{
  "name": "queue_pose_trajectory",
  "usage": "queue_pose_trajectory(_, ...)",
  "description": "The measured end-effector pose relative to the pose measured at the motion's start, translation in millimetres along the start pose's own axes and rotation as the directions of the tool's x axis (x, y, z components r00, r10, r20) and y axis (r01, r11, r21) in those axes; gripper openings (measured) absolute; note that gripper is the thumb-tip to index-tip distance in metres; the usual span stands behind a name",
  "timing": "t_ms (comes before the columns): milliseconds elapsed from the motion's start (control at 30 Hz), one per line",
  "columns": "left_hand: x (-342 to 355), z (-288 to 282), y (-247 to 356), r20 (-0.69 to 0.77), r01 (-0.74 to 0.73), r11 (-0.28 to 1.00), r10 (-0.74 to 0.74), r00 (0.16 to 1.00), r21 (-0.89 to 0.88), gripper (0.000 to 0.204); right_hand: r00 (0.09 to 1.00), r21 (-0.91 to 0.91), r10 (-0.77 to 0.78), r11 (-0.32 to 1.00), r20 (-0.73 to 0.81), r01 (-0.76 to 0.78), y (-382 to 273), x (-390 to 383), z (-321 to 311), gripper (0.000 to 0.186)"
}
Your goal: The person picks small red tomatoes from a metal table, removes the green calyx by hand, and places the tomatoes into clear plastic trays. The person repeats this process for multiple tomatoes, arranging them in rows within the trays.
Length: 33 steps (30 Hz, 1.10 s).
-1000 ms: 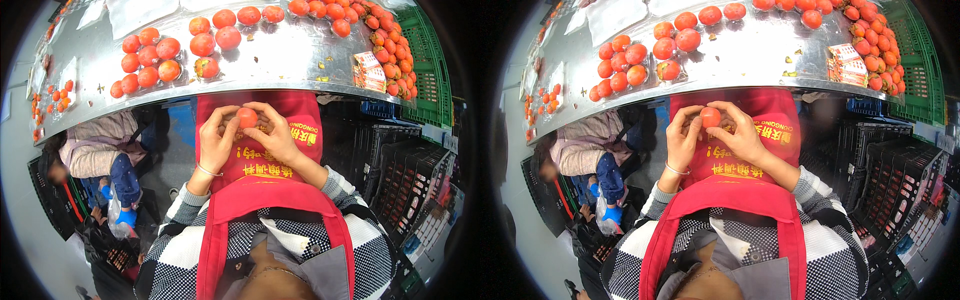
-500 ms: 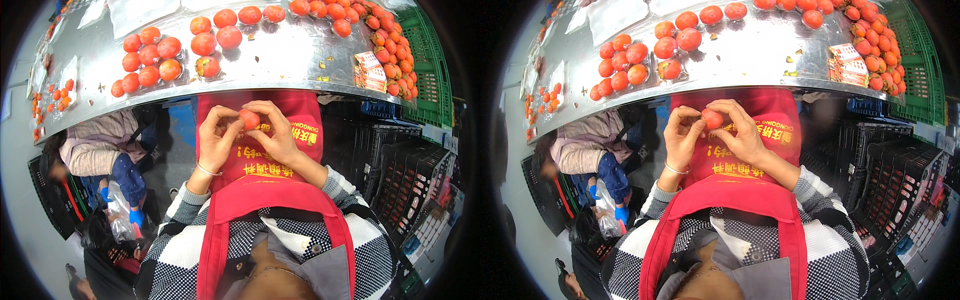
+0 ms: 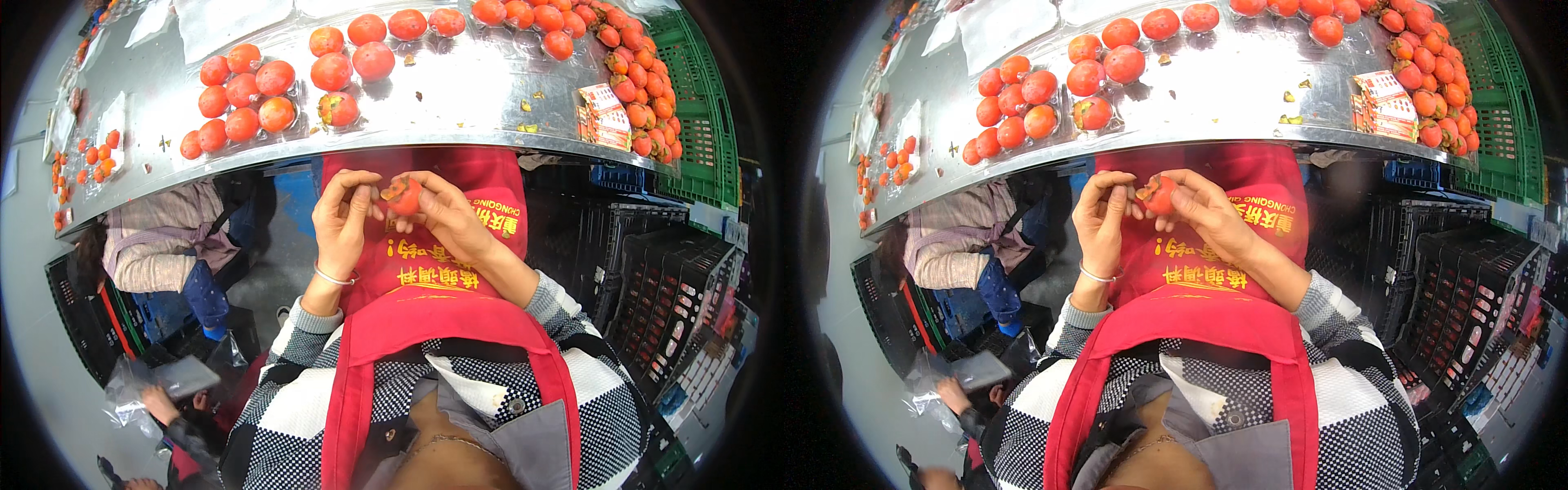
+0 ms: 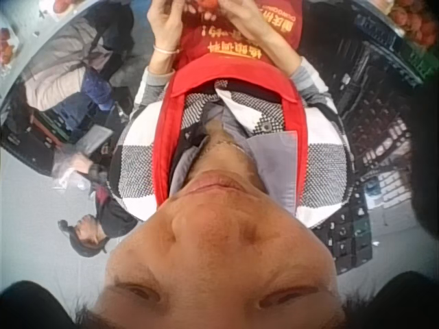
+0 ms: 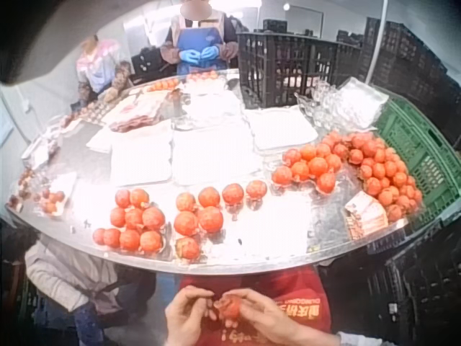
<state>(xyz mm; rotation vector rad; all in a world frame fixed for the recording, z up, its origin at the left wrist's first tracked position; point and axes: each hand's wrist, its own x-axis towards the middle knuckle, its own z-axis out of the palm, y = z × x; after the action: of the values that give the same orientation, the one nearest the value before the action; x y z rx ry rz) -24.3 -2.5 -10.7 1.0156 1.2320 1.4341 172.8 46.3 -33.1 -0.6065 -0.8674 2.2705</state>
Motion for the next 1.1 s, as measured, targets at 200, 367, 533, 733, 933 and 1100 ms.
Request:
queue_pose_trajectory(200, 5.0, -3.3, 9.4, 0.273, -0.092, 0.964, 0.021, 0.962, 0.25, 0.051, 0.987, 0.12, 0.131, 0.986, -0.097, -0.119, -0.4, 0.8, -4.8, 0.043)
queue_pose_trajectory(367, 8.2, -1.9, 4.9, 0.382, -0.136, 0.948, 0.017, 0.924, 0.286, 0.061, 0.985, 0.036, 0.141, 0.99, -0.098, -0.138, -3.6, 0.3, -2.0, 0.043)
queue_pose_trajectory(533, 3.6, -1.4, 2.4, 0.343, 0.017, 0.983, -0.08, 0.936, 0.183, 0.057, 0.981, -0.135, 0.076, 0.986, -0.177, -0.101, -7.1, -1.9, 5.2, 0.042)
queue_pose_trajectory(733, -0.2, 6.9, 0.8, 0.286, -0.093, 0.947, 0.0, 0.958, 0.309, 0.051, 0.972, -0.651, -0.182, 0.758, -0.15, 0.042, -3.6, 2.2, 13.8, 0.045)
queue_pose_trajectory(933, -4.0, 9.9, -8.5, 0.232, -0.09, 0.957, 0.025, 0.972, 0.276, 0.049, 0.959, -0.774, -0.257, 0.629, -0.12, 0.072, -4.6, 1.5, 11.5, 0.044)
queue_pose_trajectory(1100, -8.0, 9.2, -15.8, 0.179, 0.025, 0.996, -0.04, 0.983, 0.084, 0.049, 0.972, -0.628, -0.125, 0.778, -0.201, -0.03, -12.6, -1.8, 6.4, 0.04)
